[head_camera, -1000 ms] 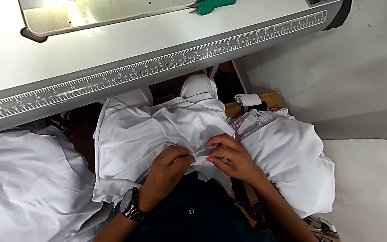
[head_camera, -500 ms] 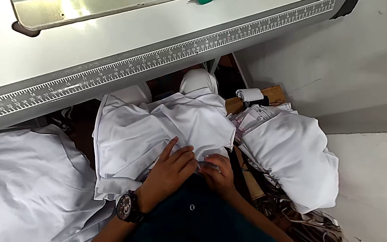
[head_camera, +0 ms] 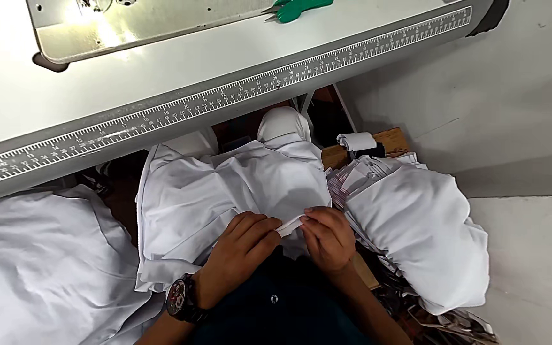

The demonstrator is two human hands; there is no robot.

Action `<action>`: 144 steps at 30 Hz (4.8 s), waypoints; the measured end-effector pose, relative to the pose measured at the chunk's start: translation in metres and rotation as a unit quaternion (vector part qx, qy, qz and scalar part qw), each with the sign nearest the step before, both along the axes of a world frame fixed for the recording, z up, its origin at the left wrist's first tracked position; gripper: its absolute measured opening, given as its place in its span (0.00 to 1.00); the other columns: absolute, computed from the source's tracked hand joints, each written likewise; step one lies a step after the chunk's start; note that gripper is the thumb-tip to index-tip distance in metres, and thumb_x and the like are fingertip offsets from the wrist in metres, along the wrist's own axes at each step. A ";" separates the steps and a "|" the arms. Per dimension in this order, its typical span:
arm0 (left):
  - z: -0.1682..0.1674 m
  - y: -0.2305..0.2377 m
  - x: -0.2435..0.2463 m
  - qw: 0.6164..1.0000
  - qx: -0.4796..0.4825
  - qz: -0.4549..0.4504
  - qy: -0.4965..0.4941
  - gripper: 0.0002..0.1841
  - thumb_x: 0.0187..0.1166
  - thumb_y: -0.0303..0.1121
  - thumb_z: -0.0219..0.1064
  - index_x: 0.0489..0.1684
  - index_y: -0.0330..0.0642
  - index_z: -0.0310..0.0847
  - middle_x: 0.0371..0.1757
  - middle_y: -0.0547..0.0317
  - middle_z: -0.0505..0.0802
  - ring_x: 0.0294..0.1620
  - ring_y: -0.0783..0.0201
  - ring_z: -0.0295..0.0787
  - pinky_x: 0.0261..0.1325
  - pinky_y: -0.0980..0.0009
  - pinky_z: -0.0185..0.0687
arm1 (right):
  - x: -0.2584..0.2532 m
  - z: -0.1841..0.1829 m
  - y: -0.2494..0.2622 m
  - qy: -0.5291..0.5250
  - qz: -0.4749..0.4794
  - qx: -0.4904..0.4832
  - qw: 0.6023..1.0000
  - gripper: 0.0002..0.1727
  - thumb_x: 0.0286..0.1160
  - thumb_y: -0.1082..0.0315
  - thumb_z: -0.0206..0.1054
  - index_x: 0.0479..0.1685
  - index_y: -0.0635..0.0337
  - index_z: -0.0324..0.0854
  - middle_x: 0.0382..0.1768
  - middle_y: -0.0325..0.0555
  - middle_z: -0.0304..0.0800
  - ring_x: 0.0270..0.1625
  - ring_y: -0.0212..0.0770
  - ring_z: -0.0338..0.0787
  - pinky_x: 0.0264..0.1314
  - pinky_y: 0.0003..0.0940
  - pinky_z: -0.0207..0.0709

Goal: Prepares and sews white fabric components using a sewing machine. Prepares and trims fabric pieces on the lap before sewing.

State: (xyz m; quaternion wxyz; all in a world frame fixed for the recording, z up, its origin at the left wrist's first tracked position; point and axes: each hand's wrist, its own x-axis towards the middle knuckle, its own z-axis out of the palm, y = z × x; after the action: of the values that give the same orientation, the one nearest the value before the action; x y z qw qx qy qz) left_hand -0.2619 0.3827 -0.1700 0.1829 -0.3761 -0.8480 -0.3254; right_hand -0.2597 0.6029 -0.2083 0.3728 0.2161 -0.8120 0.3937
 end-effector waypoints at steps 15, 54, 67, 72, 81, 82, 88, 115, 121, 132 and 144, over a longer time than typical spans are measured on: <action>-0.001 0.011 0.003 0.927 0.224 0.059 -0.295 0.09 0.80 0.35 0.72 0.54 0.48 0.87 0.54 0.66 0.93 0.54 0.68 0.92 0.57 0.69 0.92 | 0.052 -0.015 -0.023 -0.233 0.105 -0.193 0.947 0.06 0.82 0.67 0.70 0.44 0.61 0.86 0.48 0.45 0.96 0.53 0.34 0.95 0.55 0.29 0.91; 0.010 -0.007 -0.003 0.979 0.197 0.038 -0.045 0.05 0.77 0.24 0.70 0.30 0.41 0.84 0.50 0.57 0.94 0.63 0.59 0.90 0.75 0.56 0.82 | -0.033 0.087 0.024 -0.023 0.222 0.172 0.959 0.11 0.74 0.68 0.75 0.27 0.60 0.81 0.40 0.46 0.89 0.47 0.39 0.91 0.53 0.31 0.87; 0.016 -0.008 -0.003 0.939 0.267 0.041 -0.213 0.08 0.81 0.33 0.70 0.47 0.44 0.94 0.49 0.65 0.91 0.50 0.74 0.89 0.53 0.78 0.89 | -0.039 0.114 0.014 -0.032 0.243 0.254 0.936 0.10 0.77 0.71 0.72 0.29 0.59 0.78 0.42 0.46 0.89 0.49 0.42 0.90 0.55 0.35 0.86; 0.021 -0.013 0.001 0.962 0.252 0.090 -0.053 0.07 0.79 0.29 0.71 0.47 0.43 0.95 0.48 0.59 0.92 0.56 0.67 0.89 0.60 0.72 0.87 | -0.040 0.121 0.003 -0.055 0.221 0.233 0.945 0.07 0.78 0.68 0.72 0.47 0.60 0.83 0.45 0.45 0.89 0.50 0.39 0.90 0.56 0.32 0.87; 0.040 -0.034 0.007 0.919 0.373 0.123 -0.041 0.05 0.81 0.30 0.69 0.47 0.44 0.91 0.49 0.62 0.91 0.52 0.72 0.89 0.53 0.76 0.89 | -0.050 0.165 -0.040 -0.086 0.263 0.220 0.936 0.06 0.80 0.66 0.70 0.45 0.57 0.92 0.43 0.39 0.89 0.48 0.29 0.88 0.51 0.21 0.84; 0.043 -0.038 0.008 0.909 0.394 0.122 -0.064 0.05 0.82 0.31 0.69 0.47 0.45 0.90 0.48 0.64 0.90 0.48 0.73 0.89 0.49 0.78 0.89 | -0.052 0.171 -0.047 -0.101 0.267 0.221 0.932 0.06 0.80 0.66 0.70 0.44 0.56 0.92 0.41 0.37 0.89 0.45 0.26 0.88 0.47 0.19 0.84; 0.058 -0.066 0.012 0.883 0.440 0.147 -0.067 0.06 0.87 0.35 0.64 0.49 0.48 0.87 0.49 0.66 0.90 0.47 0.75 0.87 0.47 0.80 0.86 | -0.060 0.202 -0.092 -0.142 0.291 0.232 0.917 0.08 0.82 0.61 0.69 0.43 0.51 0.93 0.35 0.30 0.86 0.34 0.20 0.83 0.33 0.14 0.78; 0.140 -0.229 -0.274 0.964 -0.101 0.226 -0.101 0.07 0.73 0.34 0.72 0.43 0.44 0.90 0.40 0.58 0.93 0.44 0.59 0.92 0.48 0.57 0.88 | -0.264 0.167 -0.254 -0.268 0.029 0.240 0.933 0.16 0.79 0.65 0.67 0.60 0.38 0.94 0.33 0.39 0.84 0.28 0.38 0.86 0.23 0.36 0.80; 0.135 -0.232 -0.293 0.972 -0.044 0.201 -0.116 0.05 0.73 0.36 0.74 0.34 0.48 0.92 0.33 0.66 0.89 0.37 0.71 0.87 0.40 0.69 0.83 | -0.264 0.164 -0.261 -0.256 -0.018 0.231 0.939 0.14 0.79 0.62 0.68 0.58 0.43 0.94 0.32 0.37 0.85 0.30 0.37 0.87 0.23 0.33 0.80; 0.144 -0.241 -0.311 0.983 -0.029 0.169 -0.073 0.07 0.66 0.37 0.76 0.28 0.44 0.88 0.31 0.66 0.89 0.39 0.73 0.86 0.45 0.75 0.79 | -0.270 0.169 -0.272 -0.293 -0.056 0.250 0.921 0.13 0.79 0.61 0.68 0.56 0.42 0.95 0.35 0.37 0.89 0.28 0.38 0.88 0.23 0.35 0.79; 0.142 -0.240 -0.311 0.974 -0.042 0.204 -0.094 0.09 0.65 0.34 0.76 0.21 0.43 0.82 0.28 0.61 0.87 0.37 0.62 0.86 0.42 0.59 0.76 | -0.275 0.172 -0.272 -0.301 -0.043 0.242 0.921 0.12 0.78 0.63 0.68 0.54 0.46 0.95 0.38 0.41 0.90 0.30 0.41 0.90 0.26 0.38 0.81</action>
State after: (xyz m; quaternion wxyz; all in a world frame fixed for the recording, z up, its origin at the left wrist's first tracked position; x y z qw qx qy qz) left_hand -0.5726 0.1432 -0.0278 0.1489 -0.1704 -0.9330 -0.2798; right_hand -0.5352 0.3313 -0.0365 0.0633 0.1359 -0.9650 0.2154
